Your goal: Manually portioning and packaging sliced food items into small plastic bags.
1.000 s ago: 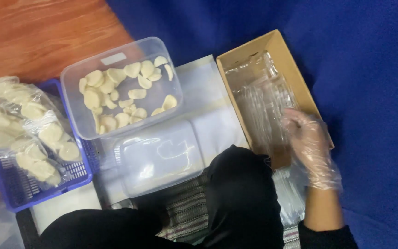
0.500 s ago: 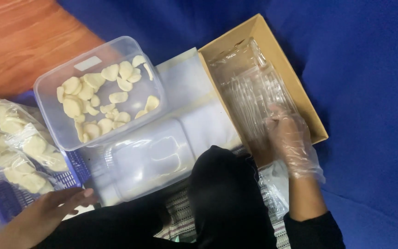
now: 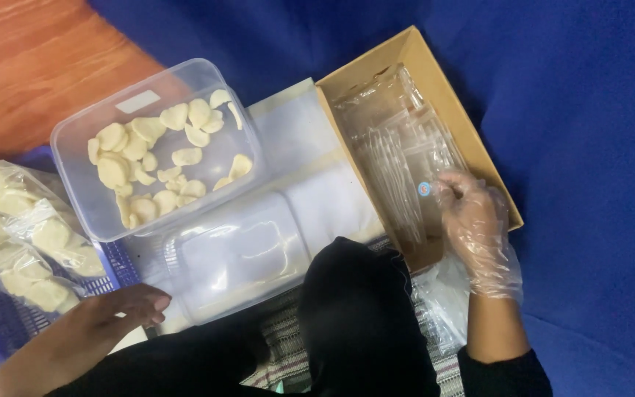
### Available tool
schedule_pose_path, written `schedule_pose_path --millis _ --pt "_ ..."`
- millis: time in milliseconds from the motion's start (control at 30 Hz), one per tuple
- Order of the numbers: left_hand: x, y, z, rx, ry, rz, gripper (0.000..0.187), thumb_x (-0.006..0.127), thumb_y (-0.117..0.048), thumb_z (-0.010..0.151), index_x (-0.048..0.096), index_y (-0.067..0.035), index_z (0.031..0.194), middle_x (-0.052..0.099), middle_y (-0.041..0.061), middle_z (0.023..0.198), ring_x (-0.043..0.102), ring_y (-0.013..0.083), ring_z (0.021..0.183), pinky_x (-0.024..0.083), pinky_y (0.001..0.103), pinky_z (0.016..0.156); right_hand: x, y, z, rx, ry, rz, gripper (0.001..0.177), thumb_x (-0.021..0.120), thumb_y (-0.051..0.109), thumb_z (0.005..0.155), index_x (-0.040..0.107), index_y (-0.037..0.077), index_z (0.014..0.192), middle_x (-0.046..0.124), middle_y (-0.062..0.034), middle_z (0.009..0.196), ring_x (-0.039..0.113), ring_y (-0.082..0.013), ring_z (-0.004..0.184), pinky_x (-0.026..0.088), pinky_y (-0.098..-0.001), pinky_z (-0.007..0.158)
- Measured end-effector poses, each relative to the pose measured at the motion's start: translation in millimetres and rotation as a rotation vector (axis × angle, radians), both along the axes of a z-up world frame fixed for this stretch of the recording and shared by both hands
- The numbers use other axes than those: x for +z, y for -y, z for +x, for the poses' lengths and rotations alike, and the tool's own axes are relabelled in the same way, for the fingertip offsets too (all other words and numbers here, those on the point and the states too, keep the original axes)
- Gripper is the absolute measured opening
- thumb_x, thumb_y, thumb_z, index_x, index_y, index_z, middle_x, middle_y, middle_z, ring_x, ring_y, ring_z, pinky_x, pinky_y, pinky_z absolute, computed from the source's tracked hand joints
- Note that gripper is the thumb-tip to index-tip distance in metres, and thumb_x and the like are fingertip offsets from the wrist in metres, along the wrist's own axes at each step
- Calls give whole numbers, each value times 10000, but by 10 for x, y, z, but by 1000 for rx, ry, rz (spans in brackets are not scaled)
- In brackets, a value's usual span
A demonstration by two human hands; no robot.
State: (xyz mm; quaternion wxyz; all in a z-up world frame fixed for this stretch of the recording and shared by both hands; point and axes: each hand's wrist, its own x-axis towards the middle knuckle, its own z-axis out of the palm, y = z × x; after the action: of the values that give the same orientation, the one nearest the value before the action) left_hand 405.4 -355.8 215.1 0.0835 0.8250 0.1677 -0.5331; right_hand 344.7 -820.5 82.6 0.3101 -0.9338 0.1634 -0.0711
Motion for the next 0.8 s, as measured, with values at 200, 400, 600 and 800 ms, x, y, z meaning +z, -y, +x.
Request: schedule_pose_path --millis 200,400,600,800 --pt "101 206 62 4 27 -51 430 584 -455 942 797 -297 1282 919 -2 1066 868 141 970 532 247 990 145 -127 22 110 -181 47 222 669 88 935 758 107 1138 739 -75 1249 671 -301 1188 485 -447 1072" --pt "43 307 95 -61 -5 -37 439 565 -504 935 788 -327 1269 862 -135 1251 810 90 1165 515 236 1045 -197 -111 -96 302 341 -114 195 758 -37 906 756 67 1071 737 -110 1137 664 -304 1165 553 -391 1026" --pt "53 391 100 -24 20 -44 480 557 -533 903 799 -312 1255 870 -111 1237 801 100 1170 532 255 1008 -258 -250 -108 205 -17 -158 304 561 69 1016 703 51 1284 733 -179 1184 693 -355 1122 539 -465 1027" --pt "-115 301 69 -53 47 -54 490 545 -548 896 744 -349 1297 835 -97 1261 802 136 1151 538 282 995 -534 -201 -148 142 63 -154 507 448 237 1043 486 91 1527 345 -267 1628 414 -511 1430 355 -599 1170"
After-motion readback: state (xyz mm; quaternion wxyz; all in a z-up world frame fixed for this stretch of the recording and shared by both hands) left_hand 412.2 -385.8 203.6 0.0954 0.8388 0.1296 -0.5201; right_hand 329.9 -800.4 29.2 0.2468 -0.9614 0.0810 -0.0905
